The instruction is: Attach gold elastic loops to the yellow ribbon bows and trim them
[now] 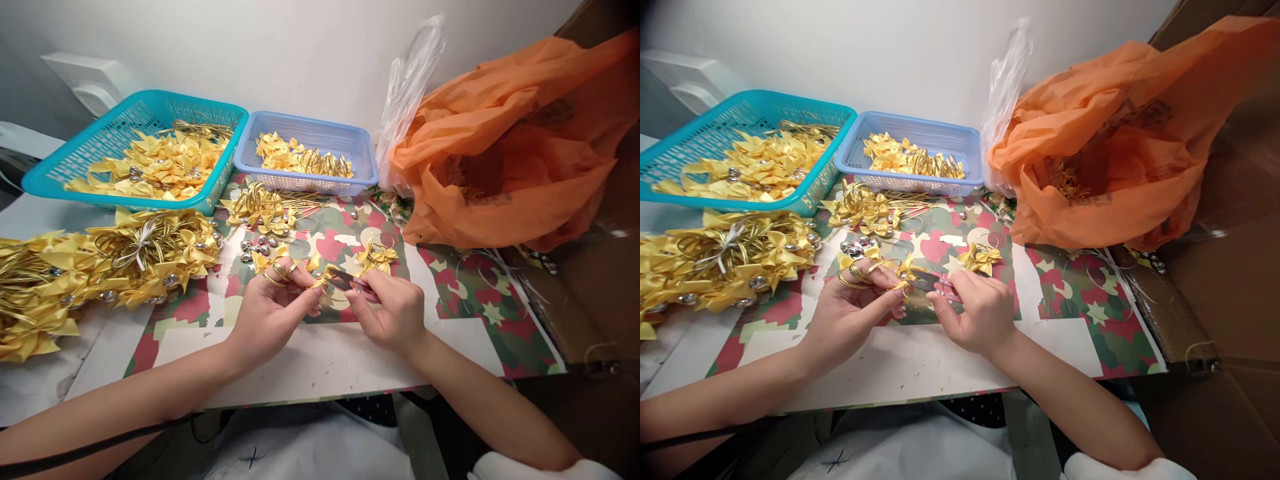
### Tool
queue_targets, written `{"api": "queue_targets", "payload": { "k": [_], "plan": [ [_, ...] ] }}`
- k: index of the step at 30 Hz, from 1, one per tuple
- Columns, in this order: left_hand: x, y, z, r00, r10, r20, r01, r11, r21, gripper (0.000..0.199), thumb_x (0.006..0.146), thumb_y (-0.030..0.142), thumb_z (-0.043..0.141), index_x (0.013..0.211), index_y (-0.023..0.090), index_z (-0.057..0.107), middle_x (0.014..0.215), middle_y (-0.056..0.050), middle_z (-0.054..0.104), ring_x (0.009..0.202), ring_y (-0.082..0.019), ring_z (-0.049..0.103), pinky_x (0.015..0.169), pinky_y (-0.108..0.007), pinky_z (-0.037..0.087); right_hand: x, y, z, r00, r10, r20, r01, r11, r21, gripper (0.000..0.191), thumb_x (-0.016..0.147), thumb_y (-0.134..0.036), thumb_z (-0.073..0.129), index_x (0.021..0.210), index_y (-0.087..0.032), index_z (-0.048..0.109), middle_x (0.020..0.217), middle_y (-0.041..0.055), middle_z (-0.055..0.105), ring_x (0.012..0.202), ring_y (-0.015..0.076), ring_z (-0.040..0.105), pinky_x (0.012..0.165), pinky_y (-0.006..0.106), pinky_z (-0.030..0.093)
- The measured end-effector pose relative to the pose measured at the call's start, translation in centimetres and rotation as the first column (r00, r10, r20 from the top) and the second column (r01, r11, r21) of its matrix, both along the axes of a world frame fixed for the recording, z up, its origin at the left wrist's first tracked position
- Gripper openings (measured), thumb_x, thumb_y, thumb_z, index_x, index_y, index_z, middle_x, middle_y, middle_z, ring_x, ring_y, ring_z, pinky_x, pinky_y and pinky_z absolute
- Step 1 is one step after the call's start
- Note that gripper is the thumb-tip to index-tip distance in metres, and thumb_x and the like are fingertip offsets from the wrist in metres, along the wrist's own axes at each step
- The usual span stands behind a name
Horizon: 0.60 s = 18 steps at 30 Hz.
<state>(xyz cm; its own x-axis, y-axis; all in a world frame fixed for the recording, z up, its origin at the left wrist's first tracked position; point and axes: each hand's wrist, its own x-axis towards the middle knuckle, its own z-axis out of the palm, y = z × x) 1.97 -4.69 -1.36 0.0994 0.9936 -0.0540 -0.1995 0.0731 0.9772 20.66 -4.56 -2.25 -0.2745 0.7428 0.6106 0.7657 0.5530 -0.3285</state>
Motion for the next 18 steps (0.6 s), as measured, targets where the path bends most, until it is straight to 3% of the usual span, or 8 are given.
{"api": "queue_targets", "payload": {
  "k": [7,10,14,18],
  "plan": [
    [0.0,0.2,-0.2,0.999,-0.012,0.041,0.014,0.999,-0.051,0.026,0.073,0.027,0.083,0.071,0.019,0.058,0.064,0.004,0.061,0.051,-0.01,0.063,0.048,-0.021,0.054,1.2,0.4,0.6,0.963,0.02,-0.267,-0.055,0.991,-0.123,0.038,0.098,-0.044,0.043,0.068,-0.022,0.044,0.05,-0.005,0.04,0.042,0.0092,0.035,0.042,0.024,0.028],
    [0.0,0.3,-0.1,0.996,-0.005,0.094,0.013,0.995,-0.094,0.026,0.071,0.025,0.084,0.074,0.019,0.058,0.067,0.006,0.06,0.05,-0.009,0.061,0.047,-0.02,0.053,1.3,0.4,0.9,0.926,0.094,-0.365,-0.123,0.991,-0.056,0.042,0.099,-0.051,0.04,0.069,-0.022,0.043,0.052,-0.0055,0.034,0.043,0.0094,0.032,0.042,0.025,0.026],
    [-0.1,0.6,-0.2,0.991,-0.058,0.122,0.077,0.984,-0.159,0.016,0.073,0.023,0.082,0.079,0.02,0.068,0.062,0.006,0.061,0.051,-0.007,0.058,0.047,-0.016,0.051,0.9,0.3,0.8,0.9,0.306,-0.311,-0.308,0.95,0.042,0.042,0.099,-0.052,0.041,0.071,-0.022,0.045,0.051,-0.0049,0.04,0.043,0.0094,0.035,0.043,0.025,0.029],
    [-0.3,0.6,-0.7,0.979,-0.124,0.159,0.157,0.963,-0.221,0.01,0.075,0.023,0.081,0.083,0.022,0.077,0.058,0.004,0.064,0.053,-0.006,0.057,0.048,-0.013,0.048,0.7,0.5,0.4,0.911,0.302,-0.28,-0.306,0.952,0.031,0.041,0.099,-0.05,0.041,0.07,-0.022,0.045,0.05,-0.0053,0.038,0.044,0.0094,0.034,0.044,0.025,0.03]
  ]
}}
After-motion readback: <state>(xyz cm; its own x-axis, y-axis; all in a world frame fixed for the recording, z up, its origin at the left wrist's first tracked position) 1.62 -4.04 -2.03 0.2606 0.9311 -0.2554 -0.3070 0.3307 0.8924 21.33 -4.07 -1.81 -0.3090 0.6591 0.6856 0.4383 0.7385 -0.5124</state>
